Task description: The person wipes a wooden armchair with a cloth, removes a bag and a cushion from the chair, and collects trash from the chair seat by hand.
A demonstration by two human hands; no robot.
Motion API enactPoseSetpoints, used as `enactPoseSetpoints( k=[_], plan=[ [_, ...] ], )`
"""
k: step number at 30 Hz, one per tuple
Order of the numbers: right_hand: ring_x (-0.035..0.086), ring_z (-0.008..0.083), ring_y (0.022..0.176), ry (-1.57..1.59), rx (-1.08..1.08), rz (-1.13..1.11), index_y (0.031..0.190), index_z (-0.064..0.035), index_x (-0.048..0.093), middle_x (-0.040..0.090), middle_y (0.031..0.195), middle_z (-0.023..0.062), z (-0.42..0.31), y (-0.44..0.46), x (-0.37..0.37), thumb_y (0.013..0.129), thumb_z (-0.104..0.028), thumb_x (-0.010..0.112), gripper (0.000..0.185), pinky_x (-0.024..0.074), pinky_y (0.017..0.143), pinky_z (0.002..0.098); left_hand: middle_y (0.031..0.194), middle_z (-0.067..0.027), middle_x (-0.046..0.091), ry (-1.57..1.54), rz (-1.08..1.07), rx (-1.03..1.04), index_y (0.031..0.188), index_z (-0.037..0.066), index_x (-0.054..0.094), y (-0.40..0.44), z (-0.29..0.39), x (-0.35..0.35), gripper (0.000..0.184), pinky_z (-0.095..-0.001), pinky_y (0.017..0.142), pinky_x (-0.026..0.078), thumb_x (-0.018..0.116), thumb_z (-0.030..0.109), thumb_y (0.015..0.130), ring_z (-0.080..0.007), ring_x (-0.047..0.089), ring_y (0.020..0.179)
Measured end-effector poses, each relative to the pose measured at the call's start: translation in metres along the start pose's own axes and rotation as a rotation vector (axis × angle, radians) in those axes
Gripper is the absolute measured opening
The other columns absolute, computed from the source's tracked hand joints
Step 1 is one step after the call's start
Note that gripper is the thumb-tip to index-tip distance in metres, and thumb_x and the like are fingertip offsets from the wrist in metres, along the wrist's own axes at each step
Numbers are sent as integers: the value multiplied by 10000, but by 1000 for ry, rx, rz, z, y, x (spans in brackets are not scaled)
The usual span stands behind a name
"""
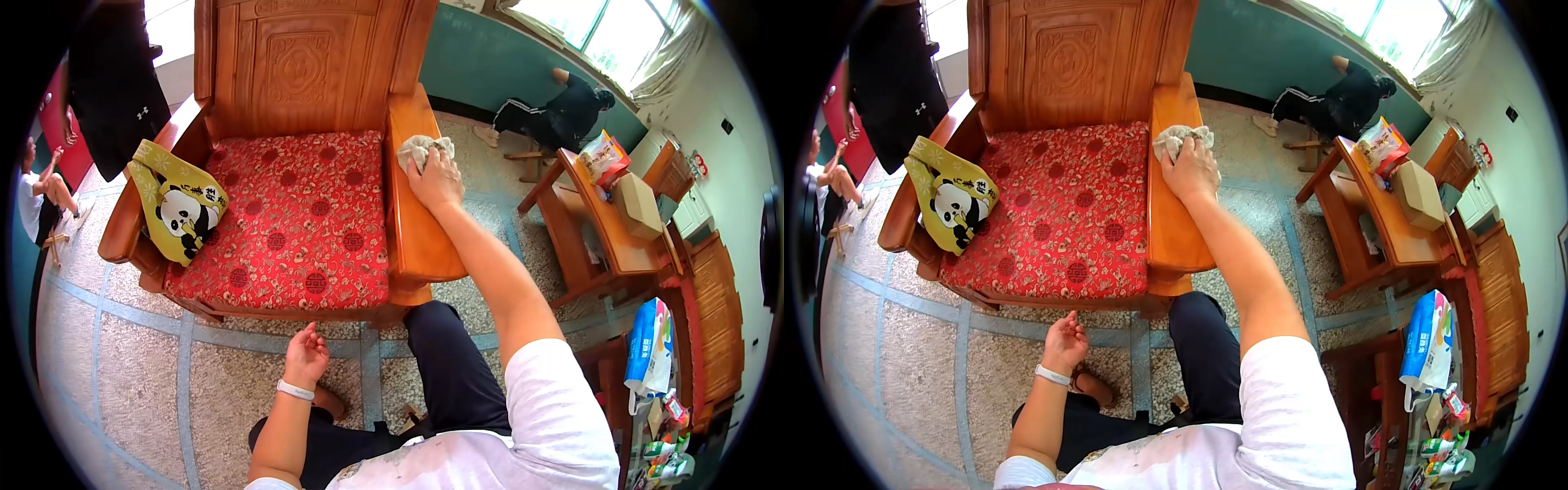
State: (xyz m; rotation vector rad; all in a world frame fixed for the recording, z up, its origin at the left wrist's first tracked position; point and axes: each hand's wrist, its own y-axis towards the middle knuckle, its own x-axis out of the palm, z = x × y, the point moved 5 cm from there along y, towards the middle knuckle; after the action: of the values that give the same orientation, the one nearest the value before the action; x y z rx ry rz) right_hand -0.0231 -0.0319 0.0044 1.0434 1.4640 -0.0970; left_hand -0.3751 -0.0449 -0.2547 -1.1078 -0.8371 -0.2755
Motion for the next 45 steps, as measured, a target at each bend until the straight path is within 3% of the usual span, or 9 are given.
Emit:
enactPoseSetpoints(
  k=[6,9,15,32,35,38,45],
  plan=[
    [515,367,1089,-10,2,69,1143,5,509,517,1188,210,2,-1,-2,842,-415,512,517,421,912,438,610,22,527,43,79,106,910,104,561,29,6,-46,69,-227,481,425,561,156,865,-129,506,564],
    [507,366,1101,36,13,-7,1143,6,506,511,1197,210,1,-2,2,838,-412,516,517,410,921,440,592,28,511,-13,287,60,873,123,545,26,5,-58,39,-225,456,416,557,160,870,-127,497,545],
    [517,373,1084,63,2,3,1136,10,512,535,1189,199,5,-1,4,844,-411,507,512,417,917,438,600,35,505,97,46,25,1022,112,557,7,-7,-5,151,-232,481,424,517,144,879,-116,496,563],
    [512,329,1106,-5,45,-69,1169,6,503,527,1188,185,0,3,4,839,-408,509,529,410,937,406,645,30,540,14,-10,-29,1025,97,578,0,-2,-17,179,-226,513,436,540,137,854,-118,518,585],
    [516,330,1100,-31,30,-19,1174,3,498,530,1183,187,2,3,1,839,-409,507,532,411,935,407,654,47,540,15,-14,-36,1040,96,576,10,4,-37,190,-236,534,450,495,140,874,-107,528,601],
    [520,335,1092,31,41,-73,1139,8,508,539,1168,189,1,1,0,838,-402,505,509,415,929,411,658,53,546,-11,138,27,1043,107,571,9,14,-53,191,-222,520,441,490,140,872,-94,518,597],
    [511,339,1113,33,20,-42,1186,8,503,526,1216,182,3,2,2,856,-442,479,559,409,942,416,669,51,559,-11,90,9,998,114,594,7,10,-47,172,-227,518,449,471,141,880,-101,530,604]
  ],
)
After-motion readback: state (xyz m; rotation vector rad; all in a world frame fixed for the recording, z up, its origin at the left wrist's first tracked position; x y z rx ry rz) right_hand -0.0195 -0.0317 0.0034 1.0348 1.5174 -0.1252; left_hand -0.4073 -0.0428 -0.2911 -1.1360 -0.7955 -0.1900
